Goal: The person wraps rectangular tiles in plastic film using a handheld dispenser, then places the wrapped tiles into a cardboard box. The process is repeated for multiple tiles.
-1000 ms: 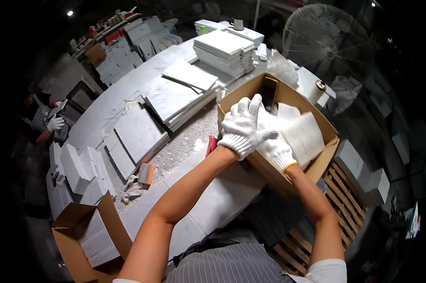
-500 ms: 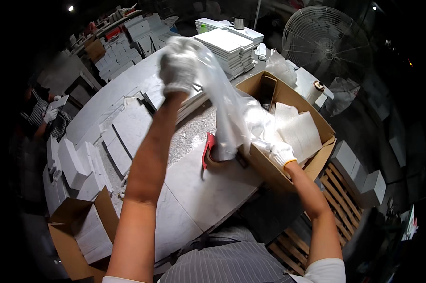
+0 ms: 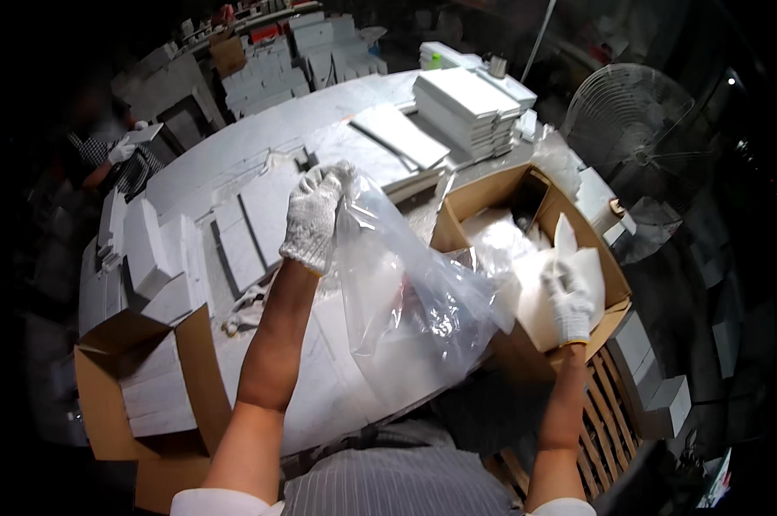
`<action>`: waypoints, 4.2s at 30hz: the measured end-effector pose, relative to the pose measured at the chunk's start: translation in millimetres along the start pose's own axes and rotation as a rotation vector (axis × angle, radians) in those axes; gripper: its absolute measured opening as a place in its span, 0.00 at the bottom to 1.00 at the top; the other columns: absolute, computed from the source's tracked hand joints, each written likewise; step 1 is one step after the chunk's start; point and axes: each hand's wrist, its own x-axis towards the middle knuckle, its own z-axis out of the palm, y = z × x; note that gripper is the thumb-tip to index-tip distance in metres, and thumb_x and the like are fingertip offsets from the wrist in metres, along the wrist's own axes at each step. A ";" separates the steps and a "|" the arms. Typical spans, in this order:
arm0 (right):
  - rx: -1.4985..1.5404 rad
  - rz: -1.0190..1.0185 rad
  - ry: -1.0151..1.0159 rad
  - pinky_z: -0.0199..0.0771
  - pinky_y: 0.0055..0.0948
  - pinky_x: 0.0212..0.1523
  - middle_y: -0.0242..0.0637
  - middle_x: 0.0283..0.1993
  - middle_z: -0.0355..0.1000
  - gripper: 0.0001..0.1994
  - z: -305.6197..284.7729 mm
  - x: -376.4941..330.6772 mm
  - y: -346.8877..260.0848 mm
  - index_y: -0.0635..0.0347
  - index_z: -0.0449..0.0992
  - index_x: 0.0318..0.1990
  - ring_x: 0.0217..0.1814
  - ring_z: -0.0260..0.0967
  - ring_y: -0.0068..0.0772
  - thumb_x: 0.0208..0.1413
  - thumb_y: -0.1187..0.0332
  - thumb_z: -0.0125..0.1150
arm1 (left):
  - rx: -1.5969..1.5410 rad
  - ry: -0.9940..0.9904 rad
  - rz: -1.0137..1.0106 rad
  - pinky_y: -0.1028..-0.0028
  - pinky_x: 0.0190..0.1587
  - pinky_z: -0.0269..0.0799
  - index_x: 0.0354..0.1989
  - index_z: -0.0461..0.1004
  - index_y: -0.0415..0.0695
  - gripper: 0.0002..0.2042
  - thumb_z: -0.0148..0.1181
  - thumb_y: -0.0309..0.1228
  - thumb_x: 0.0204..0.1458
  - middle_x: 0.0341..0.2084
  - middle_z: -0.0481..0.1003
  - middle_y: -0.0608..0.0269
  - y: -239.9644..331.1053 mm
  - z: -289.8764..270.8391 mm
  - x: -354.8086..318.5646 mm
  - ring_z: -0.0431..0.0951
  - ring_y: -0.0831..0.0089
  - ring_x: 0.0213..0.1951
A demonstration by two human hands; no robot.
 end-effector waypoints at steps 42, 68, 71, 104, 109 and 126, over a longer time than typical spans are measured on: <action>1.094 0.386 -1.019 0.65 0.22 0.34 0.33 0.31 0.70 0.12 105.3 -174.6 -104.3 0.68 0.76 0.44 0.30 0.63 0.23 0.64 0.64 0.61 | 0.913 -0.091 0.531 0.75 0.42 0.78 0.45 0.78 0.41 0.14 0.71 0.30 0.51 0.40 0.78 0.61 19.4 -82.2 -134.1 0.79 0.72 0.38; 0.951 0.362 -1.151 0.69 0.20 0.41 0.27 0.38 0.75 0.17 129.5 -186.7 -103.2 0.64 0.78 0.51 0.38 0.66 0.15 0.61 0.61 0.65 | 0.647 -0.094 -0.022 0.80 0.36 0.74 0.43 0.77 0.38 0.06 0.62 0.25 0.59 0.31 0.78 0.67 -64.4 -109.0 -200.9 0.75 0.83 0.32; 0.999 0.428 -1.082 0.68 0.21 0.39 0.28 0.38 0.75 0.15 135.2 -183.7 -98.7 0.63 0.78 0.48 0.37 0.66 0.16 0.61 0.60 0.65 | 0.638 -0.072 -0.040 0.80 0.36 0.73 0.43 0.77 0.38 0.07 0.62 0.25 0.59 0.31 0.78 0.67 -67.9 -112.7 -194.8 0.74 0.84 0.31; 1.287 0.911 -0.703 0.73 0.29 0.46 0.30 0.42 0.69 0.19 165.7 -182.7 -109.7 0.58 0.74 0.47 0.42 0.68 0.25 0.65 0.50 0.58 | 0.830 -0.423 -0.024 0.73 0.41 0.76 0.52 0.75 0.43 0.28 0.77 0.38 0.43 0.36 0.77 0.63 -60.5 -104.0 -213.1 0.77 0.75 0.35; 1.285 0.918 -0.679 0.73 0.30 0.45 0.30 0.43 0.71 0.17 159.0 -184.4 -125.3 0.57 0.75 0.47 0.38 0.67 0.25 0.64 0.52 0.60 | 0.748 -0.309 -0.130 0.75 0.42 0.75 0.45 0.77 0.42 0.19 0.75 0.32 0.44 0.38 0.76 0.64 -56.2 -95.1 -209.2 0.77 0.76 0.38; 1.461 0.836 -0.746 0.70 0.33 0.62 0.38 0.61 0.67 0.26 163.9 -206.3 -139.9 0.60 0.63 0.66 0.63 0.67 0.35 0.72 0.49 0.39 | 0.930 -0.718 0.243 0.63 0.48 0.76 0.54 0.73 0.35 0.17 0.52 0.33 0.62 0.39 0.77 0.51 -207.9 -159.2 -215.6 0.77 0.61 0.40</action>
